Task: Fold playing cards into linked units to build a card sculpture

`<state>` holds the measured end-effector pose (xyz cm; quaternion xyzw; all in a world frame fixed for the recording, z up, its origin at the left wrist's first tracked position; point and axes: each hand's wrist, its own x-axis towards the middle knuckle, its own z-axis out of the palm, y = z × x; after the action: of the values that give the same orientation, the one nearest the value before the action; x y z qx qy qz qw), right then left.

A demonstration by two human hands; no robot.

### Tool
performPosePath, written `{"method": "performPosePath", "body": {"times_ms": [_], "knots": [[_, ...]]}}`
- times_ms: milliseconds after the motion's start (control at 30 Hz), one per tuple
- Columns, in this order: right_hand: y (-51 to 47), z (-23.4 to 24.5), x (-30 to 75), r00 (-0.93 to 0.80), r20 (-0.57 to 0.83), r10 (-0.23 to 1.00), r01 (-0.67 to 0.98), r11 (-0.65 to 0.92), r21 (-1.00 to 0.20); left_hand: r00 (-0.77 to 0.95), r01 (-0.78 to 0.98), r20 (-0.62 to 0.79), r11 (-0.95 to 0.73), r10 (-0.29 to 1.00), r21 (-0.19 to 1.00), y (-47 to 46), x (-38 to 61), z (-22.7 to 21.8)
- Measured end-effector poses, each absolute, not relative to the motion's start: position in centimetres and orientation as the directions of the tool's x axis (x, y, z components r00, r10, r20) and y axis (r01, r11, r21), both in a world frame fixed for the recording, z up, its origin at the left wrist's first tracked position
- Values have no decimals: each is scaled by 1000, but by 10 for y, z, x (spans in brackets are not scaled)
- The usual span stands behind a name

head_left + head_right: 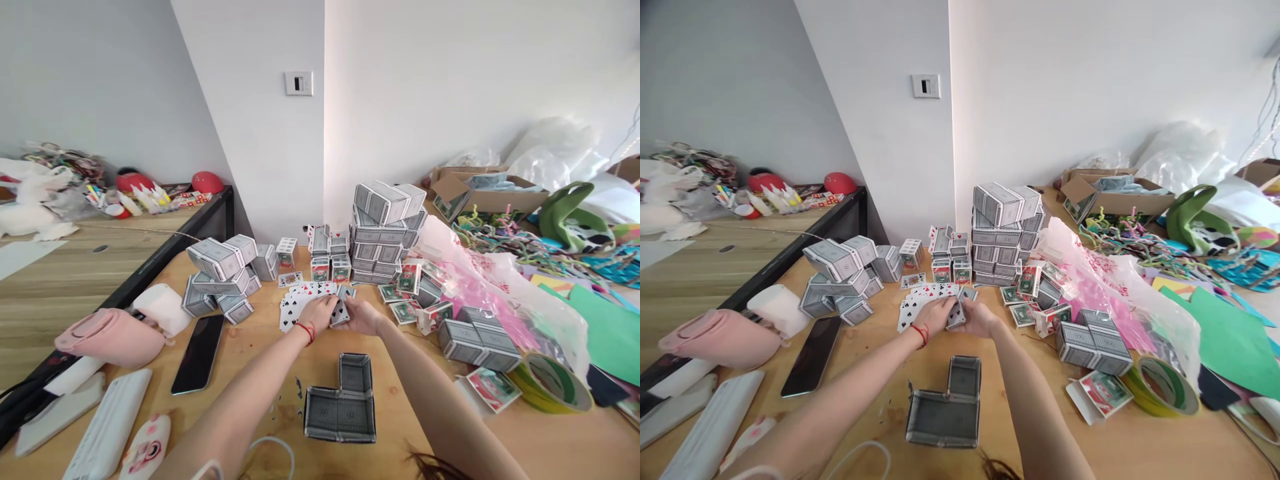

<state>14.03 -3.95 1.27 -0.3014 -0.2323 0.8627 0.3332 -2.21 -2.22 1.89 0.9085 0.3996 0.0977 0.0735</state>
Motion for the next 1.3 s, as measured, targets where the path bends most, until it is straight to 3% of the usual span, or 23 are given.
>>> {"method": "performPosePath", "body": {"times_ms": [200, 467, 633, 833, 1100, 1300], "knots": [[-42, 8, 149, -553, -400, 731, -426, -660, -619, 634, 711, 182, -659, 751, 244, -21, -19, 17], [-45, 12, 166, -365, -396, 843, -577, -538, -614, 567, 715, 250, -619, 785, 324, -20, -27, 21], [-47, 18, 173, -361, -343, 867, -605, -497, -622, 457, 805, 255, -518, 852, 290, -19, -30, 29], [-52, 24, 171, -377, -331, 865, -615, -500, -610, 452, 820, 258, -511, 854, 256, -24, -32, 29], [-59, 24, 155, -411, -296, 862, -624, -502, -599, 279, 823, 186, -335, 942, 460, -32, -27, 26], [-57, 27, 152, -343, -308, 888, -614, -459, -642, 430, 687, 217, -473, 876, 552, -42, -28, 27]]}}
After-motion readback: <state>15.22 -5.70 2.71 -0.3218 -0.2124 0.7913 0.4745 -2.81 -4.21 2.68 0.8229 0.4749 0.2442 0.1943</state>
